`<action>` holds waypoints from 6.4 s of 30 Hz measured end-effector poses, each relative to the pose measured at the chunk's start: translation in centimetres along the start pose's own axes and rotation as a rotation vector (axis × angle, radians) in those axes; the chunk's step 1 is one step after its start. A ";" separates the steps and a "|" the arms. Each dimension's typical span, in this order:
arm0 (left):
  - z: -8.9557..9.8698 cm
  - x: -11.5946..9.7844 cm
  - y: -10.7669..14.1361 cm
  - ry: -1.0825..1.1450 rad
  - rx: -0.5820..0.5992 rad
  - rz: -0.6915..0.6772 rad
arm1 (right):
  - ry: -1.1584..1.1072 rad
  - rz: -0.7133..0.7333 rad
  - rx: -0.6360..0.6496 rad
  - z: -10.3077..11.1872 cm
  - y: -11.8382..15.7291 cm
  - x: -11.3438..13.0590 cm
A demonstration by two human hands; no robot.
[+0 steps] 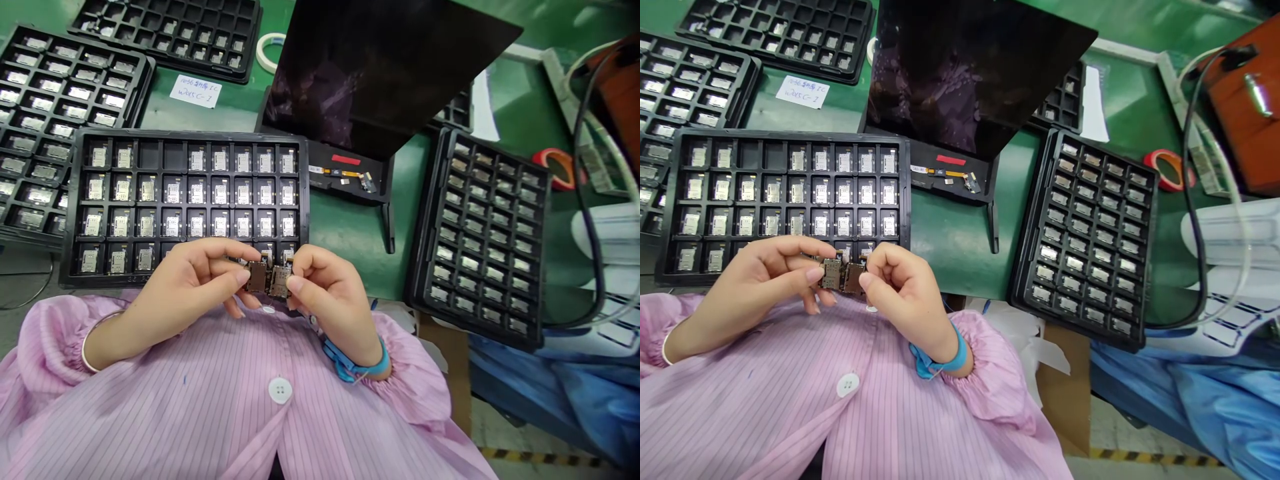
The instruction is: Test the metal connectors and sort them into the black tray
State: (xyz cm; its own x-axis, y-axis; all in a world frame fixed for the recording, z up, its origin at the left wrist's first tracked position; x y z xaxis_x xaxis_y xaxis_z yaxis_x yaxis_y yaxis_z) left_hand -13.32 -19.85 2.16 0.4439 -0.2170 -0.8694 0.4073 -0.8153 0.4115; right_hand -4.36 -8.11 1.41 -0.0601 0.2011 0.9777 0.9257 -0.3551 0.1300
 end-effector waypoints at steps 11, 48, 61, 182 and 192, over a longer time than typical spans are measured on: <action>-0.1 0.2 0.1 -0.002 0.019 0.018 | 0.014 -0.013 -0.022 0.3 -0.2 -0.5; 0.0 0.3 0.2 -0.073 -0.008 0.062 | 0.077 -0.038 -0.045 0.4 -0.1 -0.5; 0.0 0.4 0.2 -0.074 0.001 0.058 | 0.077 -0.053 -0.048 0.4 -0.1 -0.7; 16.7 -9.5 -5.9 -0.811 -0.510 -0.068 | 0.487 0.077 -0.275 3.4 0.8 0.8; 18.9 -12.5 -2.4 -1.190 -0.755 -0.142 | 0.518 0.086 -0.339 4.2 1.1 1.2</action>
State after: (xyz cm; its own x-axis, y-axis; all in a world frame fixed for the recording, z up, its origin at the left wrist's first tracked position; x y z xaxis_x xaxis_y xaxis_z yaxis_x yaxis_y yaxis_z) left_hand -34.91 -25.28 6.84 -0.4098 -0.7838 -0.4666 0.8817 -0.4715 0.0178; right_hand -1.83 -4.47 2.03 -0.2426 -0.2795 0.9290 0.7702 -0.6377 0.0093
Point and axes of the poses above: each hand's wrist, its own y-axis away from the middle knuckle, its own z-axis out of the back of the hand, x = y × z, the point moved 7 cm from there along -y, towards the middle knuckle, and after that the axes turned 1 degree about -x, right-handed, at the moved point
